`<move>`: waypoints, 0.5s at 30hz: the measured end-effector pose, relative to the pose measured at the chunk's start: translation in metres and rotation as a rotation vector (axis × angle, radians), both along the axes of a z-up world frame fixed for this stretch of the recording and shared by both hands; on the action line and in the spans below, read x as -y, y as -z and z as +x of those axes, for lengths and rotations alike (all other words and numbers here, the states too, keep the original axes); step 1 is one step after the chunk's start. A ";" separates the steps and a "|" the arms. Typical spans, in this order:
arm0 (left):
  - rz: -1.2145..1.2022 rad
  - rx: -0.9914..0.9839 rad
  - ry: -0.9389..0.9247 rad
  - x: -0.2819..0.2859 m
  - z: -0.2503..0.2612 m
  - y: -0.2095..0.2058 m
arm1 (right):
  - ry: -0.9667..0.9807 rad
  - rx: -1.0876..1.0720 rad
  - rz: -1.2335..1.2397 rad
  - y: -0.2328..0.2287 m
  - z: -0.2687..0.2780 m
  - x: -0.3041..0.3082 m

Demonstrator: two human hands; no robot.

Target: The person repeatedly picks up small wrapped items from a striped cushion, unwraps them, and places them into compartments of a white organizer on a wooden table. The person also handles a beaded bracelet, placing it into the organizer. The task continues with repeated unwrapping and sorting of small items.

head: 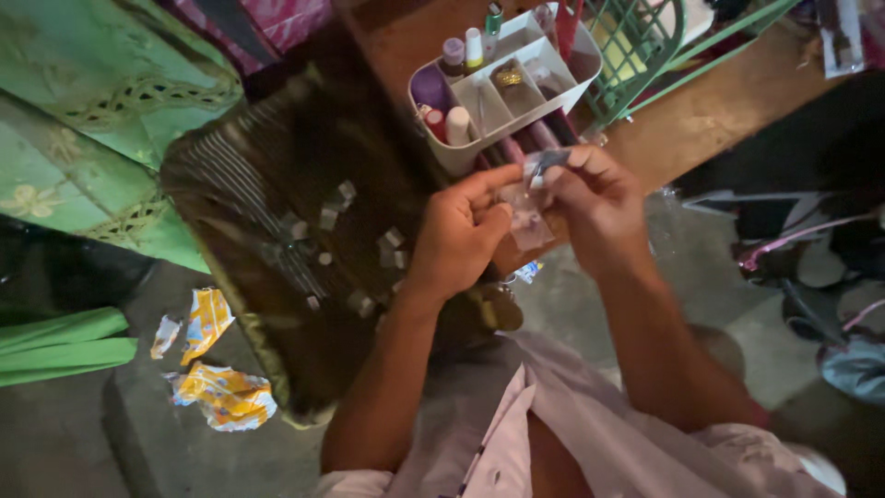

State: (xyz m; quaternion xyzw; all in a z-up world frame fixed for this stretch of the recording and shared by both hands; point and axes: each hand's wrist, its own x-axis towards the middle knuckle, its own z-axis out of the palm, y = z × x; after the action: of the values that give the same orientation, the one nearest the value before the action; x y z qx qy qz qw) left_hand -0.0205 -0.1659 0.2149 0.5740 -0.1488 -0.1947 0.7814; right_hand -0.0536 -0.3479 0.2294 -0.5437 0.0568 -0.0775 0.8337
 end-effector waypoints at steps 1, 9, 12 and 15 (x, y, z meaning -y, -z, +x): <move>-0.028 -0.003 -0.023 0.006 -0.001 -0.002 | -0.016 0.068 0.069 -0.001 0.002 0.006; 0.086 0.067 -0.264 0.047 -0.002 -0.008 | -0.155 -0.040 -0.106 0.005 0.010 0.049; 0.009 0.024 -0.280 0.061 -0.003 -0.004 | -0.147 -0.112 -0.068 0.014 0.018 0.058; -0.073 -0.001 -0.256 0.065 -0.007 0.004 | -0.152 -0.139 -0.006 0.019 0.021 0.061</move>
State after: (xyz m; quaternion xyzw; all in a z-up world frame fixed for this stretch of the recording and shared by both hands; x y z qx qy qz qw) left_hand -0.0271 -0.2309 0.2112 0.5594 -0.0810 -0.0880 0.8202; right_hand -0.0330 -0.4093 0.2102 -0.5530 0.0729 0.0236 0.8296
